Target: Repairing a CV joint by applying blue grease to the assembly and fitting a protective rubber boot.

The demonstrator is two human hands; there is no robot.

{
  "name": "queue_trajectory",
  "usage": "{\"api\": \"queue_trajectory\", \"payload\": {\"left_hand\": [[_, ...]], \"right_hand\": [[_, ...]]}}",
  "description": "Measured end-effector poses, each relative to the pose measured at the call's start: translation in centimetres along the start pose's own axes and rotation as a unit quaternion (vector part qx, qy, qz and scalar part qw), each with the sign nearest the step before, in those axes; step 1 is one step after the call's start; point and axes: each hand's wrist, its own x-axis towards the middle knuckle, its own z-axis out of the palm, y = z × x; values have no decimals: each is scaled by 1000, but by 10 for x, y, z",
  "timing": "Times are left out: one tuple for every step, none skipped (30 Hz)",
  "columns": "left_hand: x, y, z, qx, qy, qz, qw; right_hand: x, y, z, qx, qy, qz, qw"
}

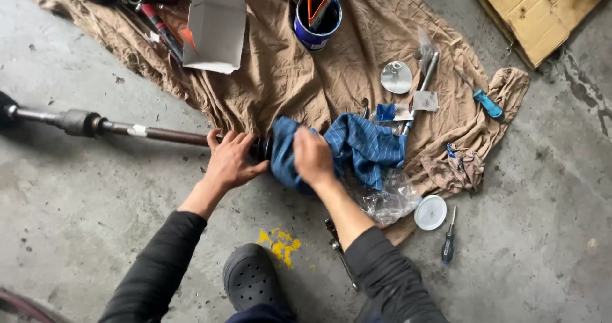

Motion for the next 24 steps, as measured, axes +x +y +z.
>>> {"api": "queue_trajectory", "payload": {"left_hand": [[0, -3, 2, -8, 17, 3, 1000], [-2, -5, 3, -8, 22, 1, 1000], [3, -6, 5, -17, 58, 24, 998], [9, -7, 9, -25, 93, 48, 994], [1, -3, 3, -28, 90, 37, 995], [-7, 2, -1, -34, 87, 31, 995], [-6, 4, -7, -38, 82, 38, 995], [-6, 4, -7, -39, 77, 40, 995], [-2, 5, -8, -34, 56, 32, 997], [2, 7, -9, -28, 36, 24, 999], [2, 6, -9, -26, 34, 23, 999], [1, 4, -9, -19, 34, 25, 999], [4, 4, -8, -14, 35, 29, 999], [3, 3, -7, -13, 35, 29, 999], [-4, 5, -4, -11, 26, 18, 999], [-10, 6, -1, -8, 18, 6, 1000], [-6, 1, 1, -4, 25, 13, 1000], [-2, -4, 4, -15, 73, 35, 997], [-7, -4, 13, -34, 114, 52, 991], [-3, -2, 11, -38, 115, 53, 991], [-11, 0, 9, -38, 94, 39, 994], [-18, 2, 8, -39, 73, 26, 996], [-19, 2, 8, -38, 72, 25, 996], [-19, 3, 7, -33, 67, 22, 997]], "right_hand": [[4, 29, 15, 89, 15, 89, 992], [1, 37, 10, 88, 14, 84, 993], [6, 49, 2, 137, 39, 113, 983], [11, 62, -6, 186, 64, 141, 970], [3, 41, -12, 187, 53, 143, 971], [-4, 22, -19, 136, 19, 100, 985], [-9, 3, -25, 85, -3, 60, 995], [-15, -6, -19, 86, -2, 65, 994], [-19, -13, -16, 48, 21, 29, 998], [-22, -20, -12, 9, 43, -7, 999], [-29, -24, -9, 12, 43, -6, 999], [-35, -28, -6, 26, 84, -17, 996], [-40, -30, -5, 39, 126, -28, 991], [-42, -20, -3, 40, 127, -28, 991], [-51, -10, -3, 89, 111, -25, 989], [-59, -1, -3, 139, 96, -22, 985], [-55, 13, -16, 138, 105, -28, 984], [-50, 27, -29, 195, 63, 53, 977], [-57, 43, -46, 247, 10, 138, 959], [-55, 55, -51, 244, 11, 138, 960], [-61, 64, -55, 388, 75, 209, 895], [-67, 73, -59, 516, 140, 275, 799], [-63, 60, -63, 517, 140, 275, 798], [-59, 47, -69, 458, 130, 206, 855]]}}
